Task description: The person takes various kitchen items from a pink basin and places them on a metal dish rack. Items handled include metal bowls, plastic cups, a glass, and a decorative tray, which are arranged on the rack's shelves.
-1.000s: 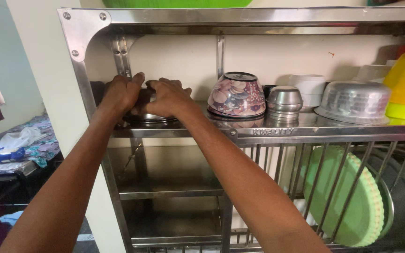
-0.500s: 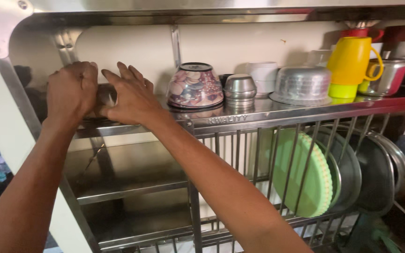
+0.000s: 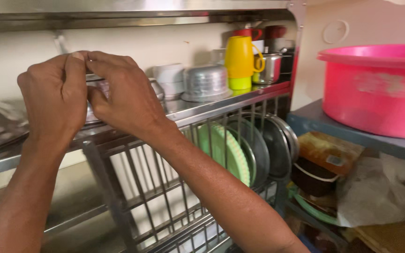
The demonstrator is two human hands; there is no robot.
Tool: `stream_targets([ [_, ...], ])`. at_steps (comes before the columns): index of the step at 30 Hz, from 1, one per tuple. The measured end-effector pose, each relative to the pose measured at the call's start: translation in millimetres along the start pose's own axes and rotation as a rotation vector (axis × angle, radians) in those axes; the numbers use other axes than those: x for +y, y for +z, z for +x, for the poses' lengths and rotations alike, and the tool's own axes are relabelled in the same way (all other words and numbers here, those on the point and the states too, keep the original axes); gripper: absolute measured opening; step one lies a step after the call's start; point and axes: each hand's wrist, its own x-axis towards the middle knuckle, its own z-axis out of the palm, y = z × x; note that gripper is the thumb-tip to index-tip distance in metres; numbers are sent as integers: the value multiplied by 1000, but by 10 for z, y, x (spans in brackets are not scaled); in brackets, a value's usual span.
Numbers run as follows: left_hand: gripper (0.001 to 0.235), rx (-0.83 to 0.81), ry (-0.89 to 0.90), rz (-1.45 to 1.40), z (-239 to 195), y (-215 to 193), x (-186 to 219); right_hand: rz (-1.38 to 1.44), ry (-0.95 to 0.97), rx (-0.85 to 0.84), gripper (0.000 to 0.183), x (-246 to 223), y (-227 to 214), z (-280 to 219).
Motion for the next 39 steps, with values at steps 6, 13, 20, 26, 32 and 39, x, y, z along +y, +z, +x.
stream_targets([
  [6,32,6,94,-202,36,740,590,-182,-2,77,35,136,-975,-153],
  [13,27,-30,196,-417,133,1715,1148,-453,55,59,24,397,-2037,-239],
  [20,31,-202,96,-627,376,2621,1882,-682,135,21,15,667,-3166,-176],
  [26,36,-329,205,-743,492,3589,2557,-1032,651,-300,30,715,-4434,-56],
  [32,39,-535,324,-713,302,4197,3098,-1152,886,-486,51,1104,-5088,-497],
  [39,43,-500,347,-713,144,4274,3131,-1208,876,-604,52,1044,-5050,-662],
])
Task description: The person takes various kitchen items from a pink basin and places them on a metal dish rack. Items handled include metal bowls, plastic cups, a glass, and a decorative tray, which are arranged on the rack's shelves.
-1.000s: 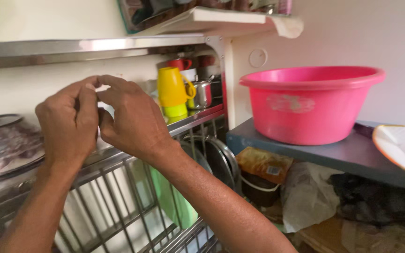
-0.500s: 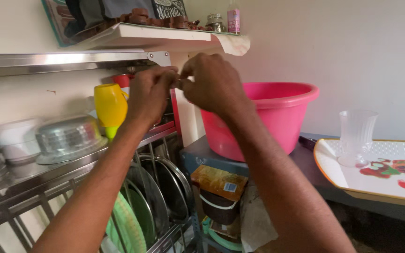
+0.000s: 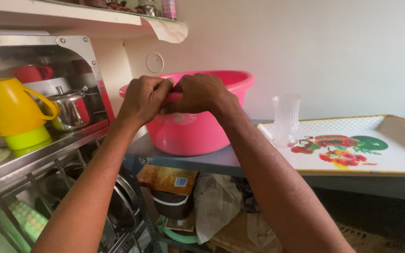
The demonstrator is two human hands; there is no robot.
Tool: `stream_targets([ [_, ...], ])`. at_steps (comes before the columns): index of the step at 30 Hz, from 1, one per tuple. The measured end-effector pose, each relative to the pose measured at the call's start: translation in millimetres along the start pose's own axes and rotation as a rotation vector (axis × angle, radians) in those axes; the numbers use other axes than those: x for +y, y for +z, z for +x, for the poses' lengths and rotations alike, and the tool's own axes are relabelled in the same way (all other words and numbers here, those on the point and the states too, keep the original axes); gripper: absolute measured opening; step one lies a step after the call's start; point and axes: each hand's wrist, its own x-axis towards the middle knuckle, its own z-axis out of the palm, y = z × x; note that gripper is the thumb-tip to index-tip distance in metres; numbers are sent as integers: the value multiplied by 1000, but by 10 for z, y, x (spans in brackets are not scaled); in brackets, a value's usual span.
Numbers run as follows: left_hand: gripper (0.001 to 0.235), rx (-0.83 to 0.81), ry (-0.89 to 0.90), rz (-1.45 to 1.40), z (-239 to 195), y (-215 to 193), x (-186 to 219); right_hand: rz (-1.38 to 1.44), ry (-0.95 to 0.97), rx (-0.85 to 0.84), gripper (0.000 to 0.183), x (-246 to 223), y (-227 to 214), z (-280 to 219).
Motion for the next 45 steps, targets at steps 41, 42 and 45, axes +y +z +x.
stream_targets([
  [41,81,-1024,-241,583,23,364,89,-128,-45,-287,84,-607,329,-1438],
  [42,68,-991,-209,594,10,368,87,-142,-14,-355,88,-603,355,-1459],
  [45,43,-905,-226,543,-42,322,52,-254,-123,-269,89,-589,413,-1510],
])
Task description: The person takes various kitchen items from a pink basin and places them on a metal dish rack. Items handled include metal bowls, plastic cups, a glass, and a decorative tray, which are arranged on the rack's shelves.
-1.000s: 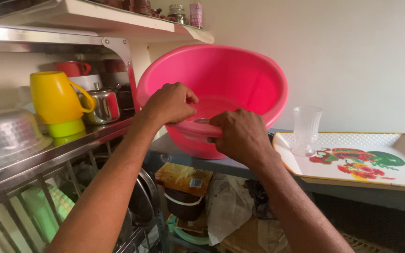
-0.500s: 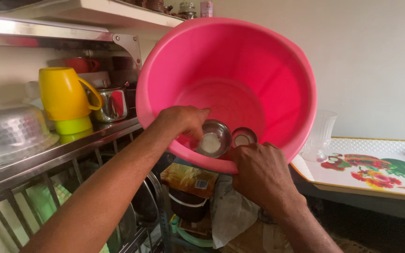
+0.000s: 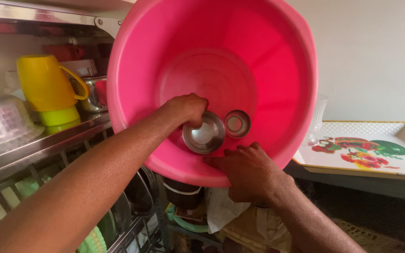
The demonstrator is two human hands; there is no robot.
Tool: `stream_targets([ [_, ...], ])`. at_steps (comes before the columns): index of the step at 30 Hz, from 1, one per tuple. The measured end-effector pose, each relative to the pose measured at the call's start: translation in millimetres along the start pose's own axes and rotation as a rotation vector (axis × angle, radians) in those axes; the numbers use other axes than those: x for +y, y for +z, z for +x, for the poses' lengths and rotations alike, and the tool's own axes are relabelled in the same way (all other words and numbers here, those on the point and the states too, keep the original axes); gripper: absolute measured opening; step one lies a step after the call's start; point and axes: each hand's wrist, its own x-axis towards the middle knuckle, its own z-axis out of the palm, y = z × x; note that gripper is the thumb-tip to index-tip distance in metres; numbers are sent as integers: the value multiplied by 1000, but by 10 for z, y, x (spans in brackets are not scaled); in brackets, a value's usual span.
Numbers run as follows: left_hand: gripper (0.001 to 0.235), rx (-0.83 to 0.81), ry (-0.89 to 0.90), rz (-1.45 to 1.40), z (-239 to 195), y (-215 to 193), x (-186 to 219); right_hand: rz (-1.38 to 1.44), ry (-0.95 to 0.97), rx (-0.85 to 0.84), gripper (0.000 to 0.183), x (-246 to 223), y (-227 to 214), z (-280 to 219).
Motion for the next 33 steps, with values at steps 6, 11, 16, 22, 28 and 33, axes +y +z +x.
stream_targets([
  [6,41,226,237,162,171,124,-6,137,14,74,79,-6,-73,22],
  [11,92,324,499,160,236,242,173,106,42,61,67,-47,-82,71],
  [16,82,308,632,253,444,262,227,99,41,56,65,-26,-13,109],
  [22,70,111,578,319,475,246,254,109,22,130,46,26,111,113],
  [28,76,15,342,184,276,-51,396,116,92,77,54,-23,102,140],
  [33,77,61,412,-141,243,-102,425,48,54,86,51,-7,95,178],
])
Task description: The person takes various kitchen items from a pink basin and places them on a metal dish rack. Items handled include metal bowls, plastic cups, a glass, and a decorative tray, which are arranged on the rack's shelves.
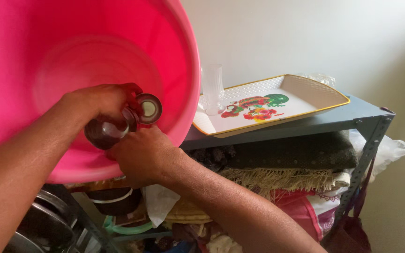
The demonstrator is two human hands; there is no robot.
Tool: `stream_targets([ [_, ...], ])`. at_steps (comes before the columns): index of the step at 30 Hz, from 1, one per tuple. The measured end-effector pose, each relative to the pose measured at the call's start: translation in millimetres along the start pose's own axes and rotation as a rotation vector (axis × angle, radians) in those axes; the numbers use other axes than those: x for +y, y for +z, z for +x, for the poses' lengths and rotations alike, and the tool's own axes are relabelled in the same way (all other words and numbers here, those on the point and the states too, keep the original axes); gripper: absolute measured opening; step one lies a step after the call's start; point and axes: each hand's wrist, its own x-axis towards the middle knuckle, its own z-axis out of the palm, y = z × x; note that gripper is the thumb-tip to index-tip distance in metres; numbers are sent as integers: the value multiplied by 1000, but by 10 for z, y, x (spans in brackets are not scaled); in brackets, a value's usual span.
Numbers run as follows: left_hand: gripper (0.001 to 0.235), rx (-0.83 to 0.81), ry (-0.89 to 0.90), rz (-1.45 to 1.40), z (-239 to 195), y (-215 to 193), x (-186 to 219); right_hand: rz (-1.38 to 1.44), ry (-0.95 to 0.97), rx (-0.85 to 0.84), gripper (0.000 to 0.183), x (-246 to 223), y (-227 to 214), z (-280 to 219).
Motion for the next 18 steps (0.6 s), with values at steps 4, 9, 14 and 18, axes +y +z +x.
stream_targets([
  [4,44,-108,3,-50,42,50,-68,36,24,-16,46,-66,-16,-15],
  [9,46,-85,138,-257,224,215,-293,43,42,-50,31,-108,-15,19],
  [14,57,-28,-18,-117,179,147,-366,35,31,-54,27,-115,43,103],
  [18,53,61,-28,-44,136,159,-447,59,47,-3,29,-82,93,92],
])
